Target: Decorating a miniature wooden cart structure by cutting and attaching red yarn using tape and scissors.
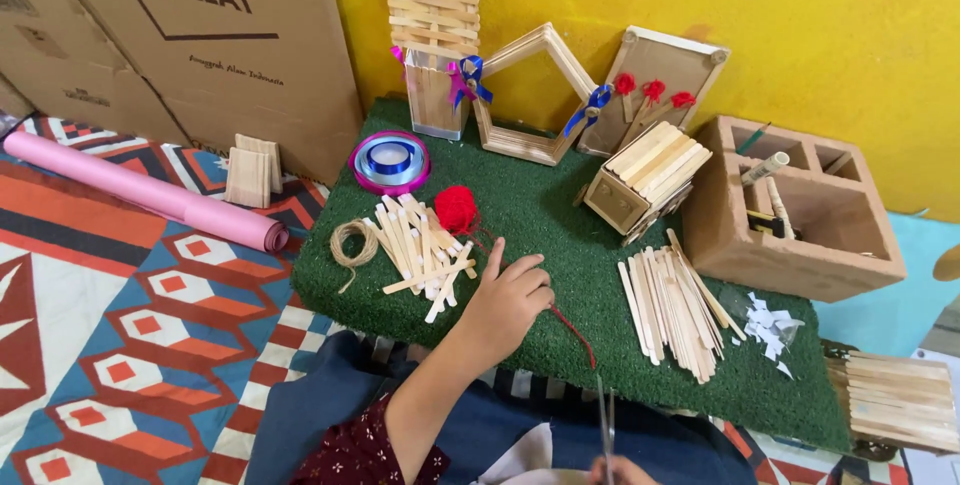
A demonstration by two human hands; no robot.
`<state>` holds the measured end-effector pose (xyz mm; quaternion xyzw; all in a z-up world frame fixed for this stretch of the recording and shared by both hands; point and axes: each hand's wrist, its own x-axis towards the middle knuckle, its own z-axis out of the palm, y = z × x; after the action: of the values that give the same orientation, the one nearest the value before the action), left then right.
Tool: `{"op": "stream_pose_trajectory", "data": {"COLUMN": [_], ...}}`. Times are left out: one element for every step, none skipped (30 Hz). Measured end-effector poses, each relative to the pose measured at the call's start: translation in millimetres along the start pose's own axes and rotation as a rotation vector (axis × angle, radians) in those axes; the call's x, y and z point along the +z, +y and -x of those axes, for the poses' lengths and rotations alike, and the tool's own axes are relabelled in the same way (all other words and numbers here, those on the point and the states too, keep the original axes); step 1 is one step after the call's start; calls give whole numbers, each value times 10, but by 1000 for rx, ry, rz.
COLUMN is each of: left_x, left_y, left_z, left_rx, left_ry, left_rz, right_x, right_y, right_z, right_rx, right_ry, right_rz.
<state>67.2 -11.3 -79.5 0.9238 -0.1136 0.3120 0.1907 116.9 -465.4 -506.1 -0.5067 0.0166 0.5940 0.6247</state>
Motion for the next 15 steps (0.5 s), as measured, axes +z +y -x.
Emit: {"op": "stream_pose_trajectory", "data": {"left_x": [-7, -18, -28, -37, -28, -14, 3, -20, -42, -58, -78, -91, -109, -101, -101], "left_y": [-1, 5, 12, 15, 3, 4, 5, 8, 10, 26, 25, 38, 51, 53, 57], "left_z": [0, 1, 0, -7, -20, -19, -19, -30, -41, -36, -52, -59, -65, -59, -52], "left_rx": [15, 16, 10, 6, 7, 7, 6, 11, 18, 21, 21, 6, -10, -11, -14], "left_ry": [11, 7, 15, 24, 21, 39, 57, 52, 65, 74, 64, 84, 104, 102, 109], "left_rz": [27, 27, 47, 66, 65, 76, 88, 90, 105, 124, 131, 160, 189, 191, 187], "right_x": [159, 940, 1928, 2935, 3091, 3254, 3414, 3453, 3491, 3530, 3628, 3719, 3812, 3873, 3940], "right_y": [-315, -1018, -1521, -1809, -1882, -1929, -1981, -1996, -2014, -2010, -2072, -2129, -2186, -2220, -2254], "right_z": [-80, -61, 289, 997, 972, 965, 957, 918, 877, 855, 864, 888, 912, 904, 900], "right_rx": [15, 15, -241, -500, -501, -473, -444, -445, -472, -492, -487, -448, -408, -405, -349], "right_ry": [-16, -16, 5, 25, 24, 97, 168, 171, 203, 237, 242, 310, 378, 379, 424], "right_rz": [-18, -21, 260, 539, 537, 487, 436, 430, 456, 479, 470, 518, 566, 564, 485]}}
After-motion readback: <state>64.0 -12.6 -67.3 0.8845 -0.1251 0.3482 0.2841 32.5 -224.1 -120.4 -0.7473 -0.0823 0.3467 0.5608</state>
